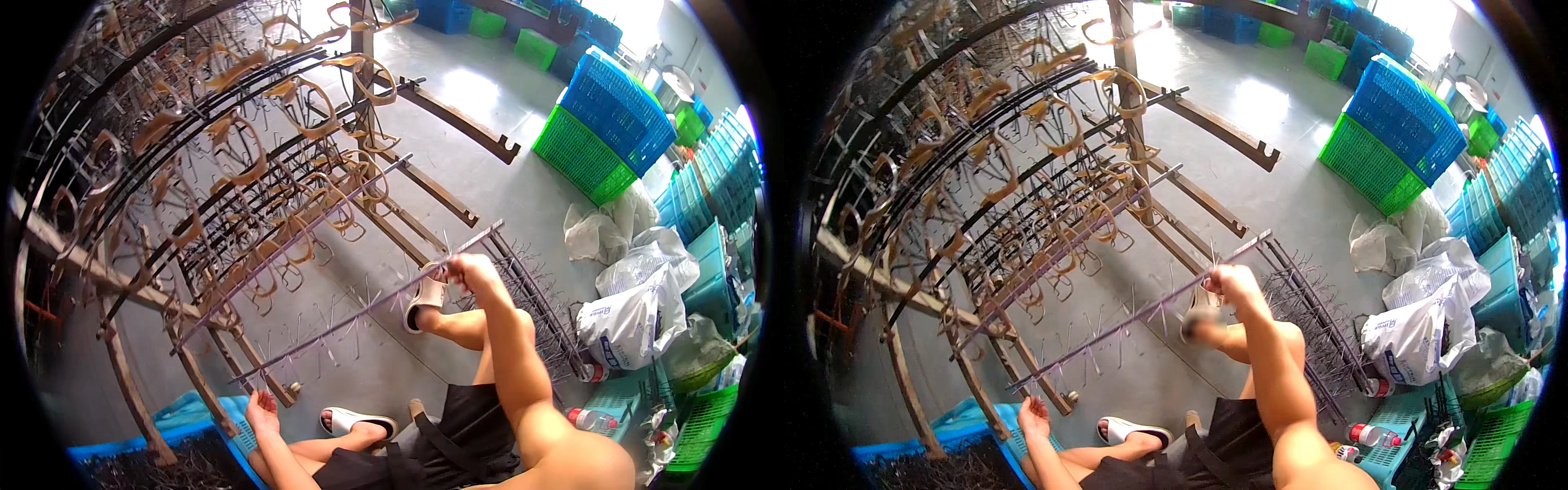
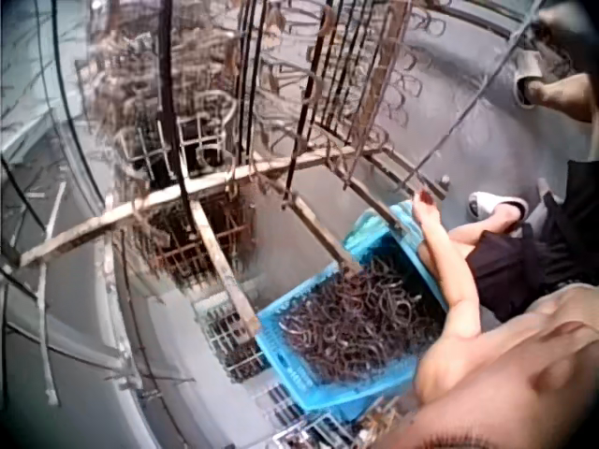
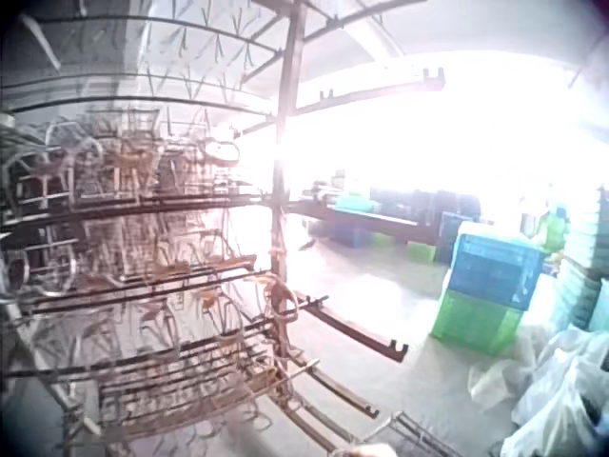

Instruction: The person sits on the floor and repeatedly picks up wire loops from a blue basket, attaching them to a metal rack structure. The person handles the wire loops one at a time, placing them onto the horizontal bars of the rack.

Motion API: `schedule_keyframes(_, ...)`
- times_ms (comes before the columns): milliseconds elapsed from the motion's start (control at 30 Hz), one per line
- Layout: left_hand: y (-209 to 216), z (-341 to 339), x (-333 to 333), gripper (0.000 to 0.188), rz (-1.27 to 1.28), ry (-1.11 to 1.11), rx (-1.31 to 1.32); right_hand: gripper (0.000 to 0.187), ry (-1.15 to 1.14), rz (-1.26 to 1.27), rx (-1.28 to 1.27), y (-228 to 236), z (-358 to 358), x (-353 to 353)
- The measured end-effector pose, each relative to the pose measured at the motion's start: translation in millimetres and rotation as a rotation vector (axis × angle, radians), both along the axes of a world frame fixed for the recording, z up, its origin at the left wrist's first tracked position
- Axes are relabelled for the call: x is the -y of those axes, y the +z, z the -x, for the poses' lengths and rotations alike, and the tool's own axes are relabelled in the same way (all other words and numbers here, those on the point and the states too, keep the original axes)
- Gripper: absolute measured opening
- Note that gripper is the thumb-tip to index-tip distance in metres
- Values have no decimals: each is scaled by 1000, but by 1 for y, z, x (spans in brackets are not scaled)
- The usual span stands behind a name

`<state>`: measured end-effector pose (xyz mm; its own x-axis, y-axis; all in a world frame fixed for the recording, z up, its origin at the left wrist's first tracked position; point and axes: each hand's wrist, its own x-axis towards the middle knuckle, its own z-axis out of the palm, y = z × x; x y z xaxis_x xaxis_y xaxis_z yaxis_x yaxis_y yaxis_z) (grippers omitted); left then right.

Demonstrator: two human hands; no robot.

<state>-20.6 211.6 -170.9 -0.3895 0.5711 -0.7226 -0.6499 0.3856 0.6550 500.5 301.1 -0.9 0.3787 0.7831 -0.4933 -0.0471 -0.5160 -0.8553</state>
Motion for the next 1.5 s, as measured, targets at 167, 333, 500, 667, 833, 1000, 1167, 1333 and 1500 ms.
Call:
schedule_keyframes(167,60,-50,33,17,-86,-165,-8,29,85,21,82,-4,-51,-55)
schedule_keyframes(333,106,-81,76,15,-142,-216,77,36,106,-168,-29,-23,-87,-64)
schedule_keyframes(500,167,-77,95,22,-260,-57,130,38,431,60,247,8,-66,-64)
schedule_keyframes(667,159,-54,77,26,-253,51,1,34,517,70,500,11,-25,-70)
schedule_keyframes(833,150,-52,67,30,-209,-8,-42,35,554,110,459,5,-43,-81)
schedule_keyframes(1000,160,-5,103,41,20,-147,-843,30,326,21,529,21,-60,-50)
schedule_keyframes(1167,123,104,128,18,717,-292,-2003,26,57,-869,905,14,28,14)
schedule_keyframes(1333,134,110,125,13,495,-310,-1995,17,597,-946,761,27,197,113)
schedule_keyframes(1500,164,37,171,9,217,-244,-1919,30,1235,-207,-240,16,344,168)
